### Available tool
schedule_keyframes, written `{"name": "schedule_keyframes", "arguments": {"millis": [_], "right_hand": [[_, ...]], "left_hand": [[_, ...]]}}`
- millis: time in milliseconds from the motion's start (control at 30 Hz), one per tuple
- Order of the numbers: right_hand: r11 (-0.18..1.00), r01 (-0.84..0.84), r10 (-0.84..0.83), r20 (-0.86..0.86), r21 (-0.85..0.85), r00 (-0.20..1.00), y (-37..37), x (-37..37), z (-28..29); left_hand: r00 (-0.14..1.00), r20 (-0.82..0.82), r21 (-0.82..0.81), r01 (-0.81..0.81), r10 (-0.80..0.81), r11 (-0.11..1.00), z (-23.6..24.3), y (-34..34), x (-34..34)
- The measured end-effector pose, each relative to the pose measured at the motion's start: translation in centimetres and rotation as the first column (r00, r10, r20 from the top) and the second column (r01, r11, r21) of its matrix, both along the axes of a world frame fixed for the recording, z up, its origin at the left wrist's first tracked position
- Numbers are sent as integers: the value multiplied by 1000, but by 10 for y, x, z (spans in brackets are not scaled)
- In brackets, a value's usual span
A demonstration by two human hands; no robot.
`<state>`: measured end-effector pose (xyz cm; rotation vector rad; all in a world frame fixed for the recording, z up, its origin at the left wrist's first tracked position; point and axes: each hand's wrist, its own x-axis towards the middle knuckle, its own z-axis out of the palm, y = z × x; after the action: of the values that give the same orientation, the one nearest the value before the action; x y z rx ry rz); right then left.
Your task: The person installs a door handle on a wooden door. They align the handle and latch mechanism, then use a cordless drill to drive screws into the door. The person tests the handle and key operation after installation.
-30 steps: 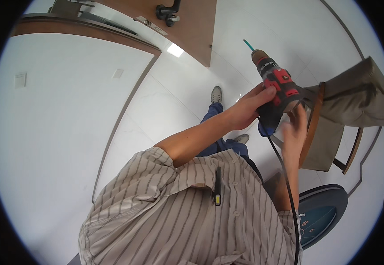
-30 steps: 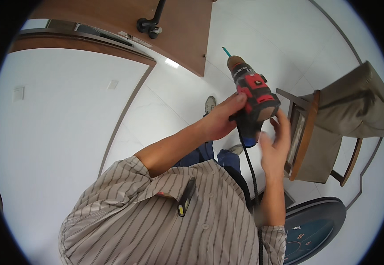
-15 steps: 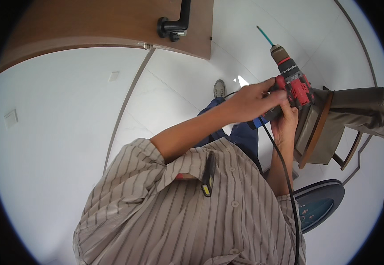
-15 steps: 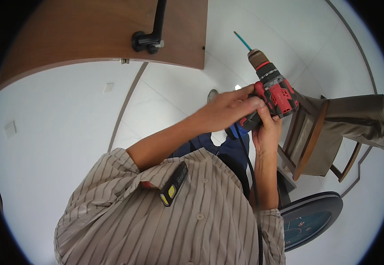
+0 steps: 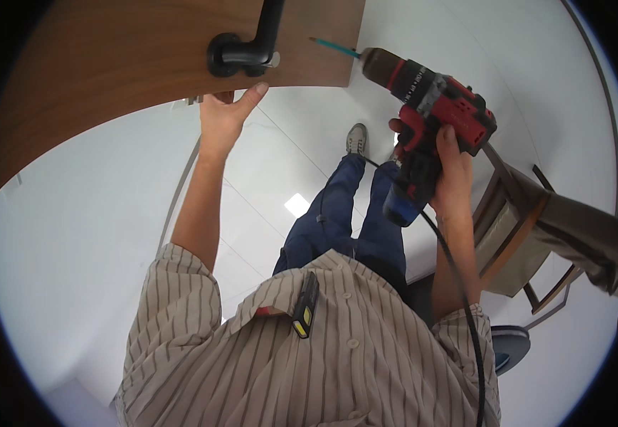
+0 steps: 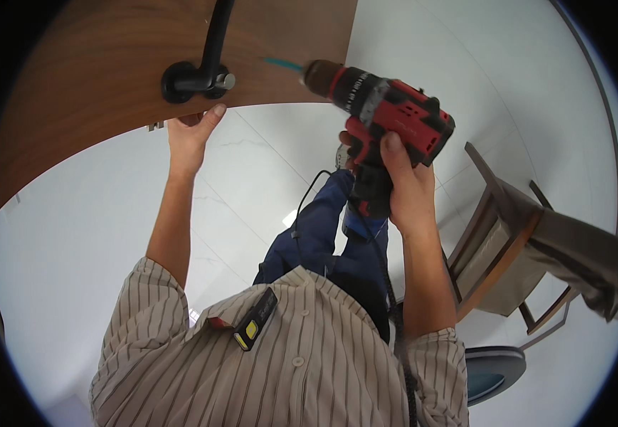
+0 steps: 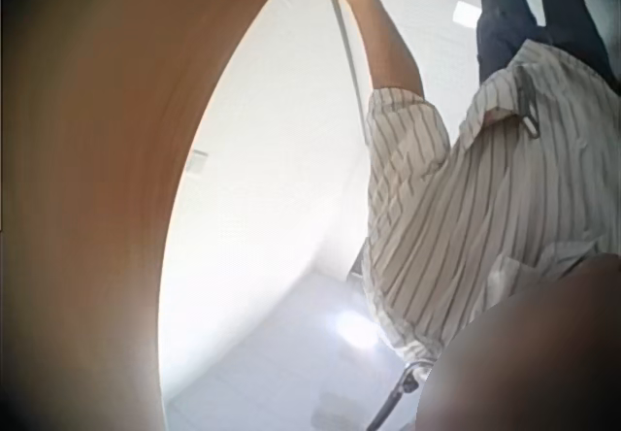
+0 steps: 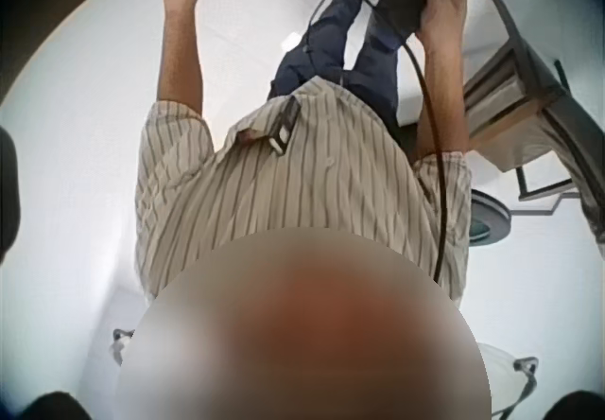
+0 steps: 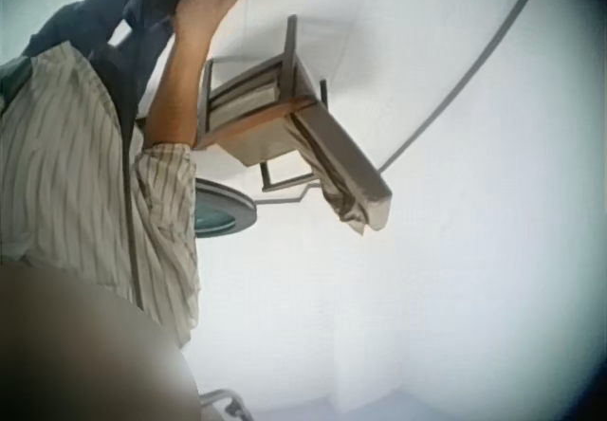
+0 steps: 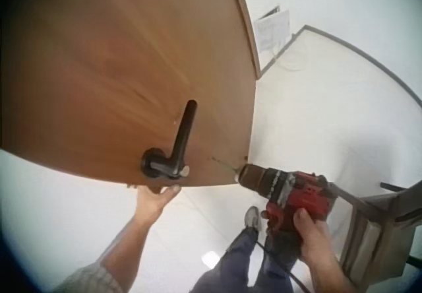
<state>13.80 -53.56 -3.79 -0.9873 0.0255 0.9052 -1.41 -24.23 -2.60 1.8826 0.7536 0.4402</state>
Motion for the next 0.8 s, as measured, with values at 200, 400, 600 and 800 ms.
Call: {"name": "schedule_keyframes", "arguments": {"millis": [200,400,600,800], "right_hand": [[994,-104,104,12,22,995,26,37,6],[988,-154,154,15,13,988,33,48,5],[984,-169,172,-59,51,983,26,46,-18],[986,-164,165,-56,21,985,25,40,-21]], "left_hand": [[994,-54,32,-89,91,995,-7,12,21],[996,-26,29,-85,86,996,-2,14,37],[986,80,-173,-133,148,976,-19,-4,37],[983,112,-226,-119,147,967,-21,-10,38]]}}
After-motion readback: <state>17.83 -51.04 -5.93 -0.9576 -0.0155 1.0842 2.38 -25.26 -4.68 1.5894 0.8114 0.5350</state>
